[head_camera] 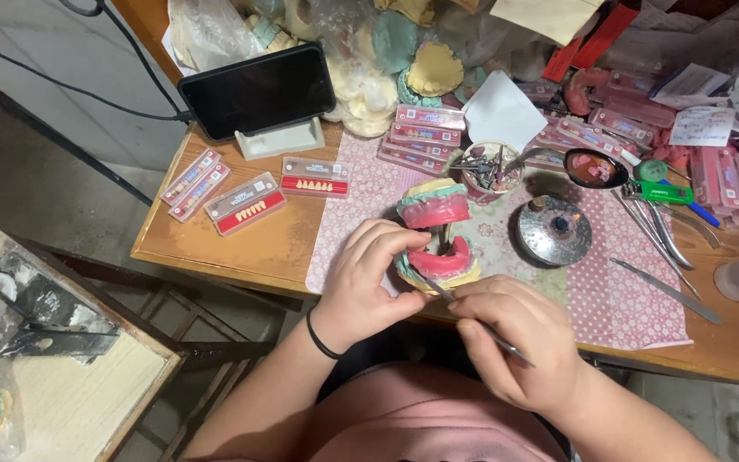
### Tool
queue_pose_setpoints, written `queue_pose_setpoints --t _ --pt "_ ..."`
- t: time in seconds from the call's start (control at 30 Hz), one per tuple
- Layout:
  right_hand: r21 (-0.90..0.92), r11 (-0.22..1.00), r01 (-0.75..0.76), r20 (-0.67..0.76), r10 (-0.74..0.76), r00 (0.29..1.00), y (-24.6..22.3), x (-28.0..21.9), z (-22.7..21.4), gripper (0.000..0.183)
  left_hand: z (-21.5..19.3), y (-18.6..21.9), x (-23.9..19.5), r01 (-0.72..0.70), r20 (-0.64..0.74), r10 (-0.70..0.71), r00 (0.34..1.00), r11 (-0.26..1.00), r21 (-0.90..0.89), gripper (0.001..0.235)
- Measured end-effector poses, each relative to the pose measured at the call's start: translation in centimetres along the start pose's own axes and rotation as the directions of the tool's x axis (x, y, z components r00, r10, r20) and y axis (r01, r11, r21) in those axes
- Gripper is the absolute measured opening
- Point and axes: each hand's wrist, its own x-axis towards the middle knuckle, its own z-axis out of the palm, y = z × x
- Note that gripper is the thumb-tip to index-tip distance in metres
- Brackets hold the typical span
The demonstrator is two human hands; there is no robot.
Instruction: The person works on a dental model, using a metal tool to adjust the pink material and a spray bottle to apply liquid. They then place individual artificial teeth into the model, pressing them into place with their fingers and tools.
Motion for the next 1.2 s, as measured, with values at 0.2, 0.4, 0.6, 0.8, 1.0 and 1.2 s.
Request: queue_pose_setpoints --t 0.2,0.4,0.6,0.8,1.0,1.2 --pt "-0.063 0.998 0.030 0.029 -0.028 0.999 -0.2 0.7 0.5 0.015 0.1 0.1 0.0 -0.001 -0.008 0.001 1.000 1.000 -0.009 0.055" --pt "0.057 0.995 -0.087 0.020 0.086 0.996 0.2 0.1 -0.7 0.016 0.1 0.0 0.0 -0.022 -0.023 0.022 0.999 1.000 0.000 0.055" --pt "0.340 0.853 -0.395 -0.019 0.426 0.904 2.8 -2.5 -3.2 0.023 0.2 0.0 0.0 -0.029 -0.008 0.029 1.000 1.000 -0.008 0.054" --pt "0.758 0.564 -0.328 -0.021 0.523 0.852 6.0 -3.1 -3.3 0.017 0.2 0.0 0.1 -0.038 0.003 0.038 0.999 0.999 0.007 0.050" --pt "0.834 0.480 -0.273 -0.040 0.545 0.838 7.0 -3.9 -2.8 0.014 0.3 -0.1 0.0 -0.039 0.011 0.039 0.999 0.999 0.006 0.050" --pt "0.890 0.443 -0.109 -0.137 0.489 0.862 7.1 -3.5 -3.3 0.014 0.4 -0.2 0.1 -0.091 0.001 0.091 0.996 0.996 0.015 0.042"
